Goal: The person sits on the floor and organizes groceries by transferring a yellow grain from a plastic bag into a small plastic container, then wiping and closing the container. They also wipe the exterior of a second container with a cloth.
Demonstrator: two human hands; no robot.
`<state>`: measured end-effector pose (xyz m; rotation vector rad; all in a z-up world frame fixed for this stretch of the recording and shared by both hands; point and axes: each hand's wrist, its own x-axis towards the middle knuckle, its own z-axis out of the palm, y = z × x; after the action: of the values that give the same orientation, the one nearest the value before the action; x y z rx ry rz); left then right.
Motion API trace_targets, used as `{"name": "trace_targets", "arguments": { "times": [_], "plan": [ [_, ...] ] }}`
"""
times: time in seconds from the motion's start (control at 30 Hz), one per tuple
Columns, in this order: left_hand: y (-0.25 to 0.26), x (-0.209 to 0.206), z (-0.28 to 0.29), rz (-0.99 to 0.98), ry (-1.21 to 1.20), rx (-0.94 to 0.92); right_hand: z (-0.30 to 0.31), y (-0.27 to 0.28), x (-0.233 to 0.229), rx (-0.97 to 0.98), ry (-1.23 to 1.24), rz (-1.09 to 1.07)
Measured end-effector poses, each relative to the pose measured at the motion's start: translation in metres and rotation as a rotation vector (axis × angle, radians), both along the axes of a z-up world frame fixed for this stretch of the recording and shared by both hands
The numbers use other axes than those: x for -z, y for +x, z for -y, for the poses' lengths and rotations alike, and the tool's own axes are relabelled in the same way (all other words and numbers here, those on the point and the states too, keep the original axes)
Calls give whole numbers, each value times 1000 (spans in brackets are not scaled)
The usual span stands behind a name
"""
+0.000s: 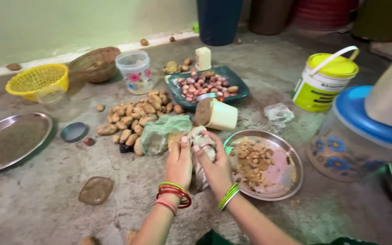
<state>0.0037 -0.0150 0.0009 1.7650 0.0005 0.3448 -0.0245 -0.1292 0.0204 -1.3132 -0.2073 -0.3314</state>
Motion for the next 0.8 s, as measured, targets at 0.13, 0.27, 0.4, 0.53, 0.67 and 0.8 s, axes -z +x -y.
{"name": "trace_targets", "arguments": {
  "times": [0.13, 0.27, 0.4, 0.53, 0.67, 0.8],
  "plan": [
    [-15, 2, 11, 80, 313, -42, 44, 18, 13, 204, 24, -85],
    [-4, 48, -1, 471, 925, -39, 81, 19, 23, 429, -1, -220],
    [-2, 32, -20, 225, 1002, 36, 87, 22, 32, 465, -105, -292],
    [4, 42, -52, 40, 777, -117, 53, 33, 40, 453, -204, -99],
    [0, 50, -78, 88, 481, -372, -11, 29, 30, 348, -264, -53],
    [-4, 79, -92, -109, 188, -520, -81, 9, 9, 132, -775, -27]
  ]
}}
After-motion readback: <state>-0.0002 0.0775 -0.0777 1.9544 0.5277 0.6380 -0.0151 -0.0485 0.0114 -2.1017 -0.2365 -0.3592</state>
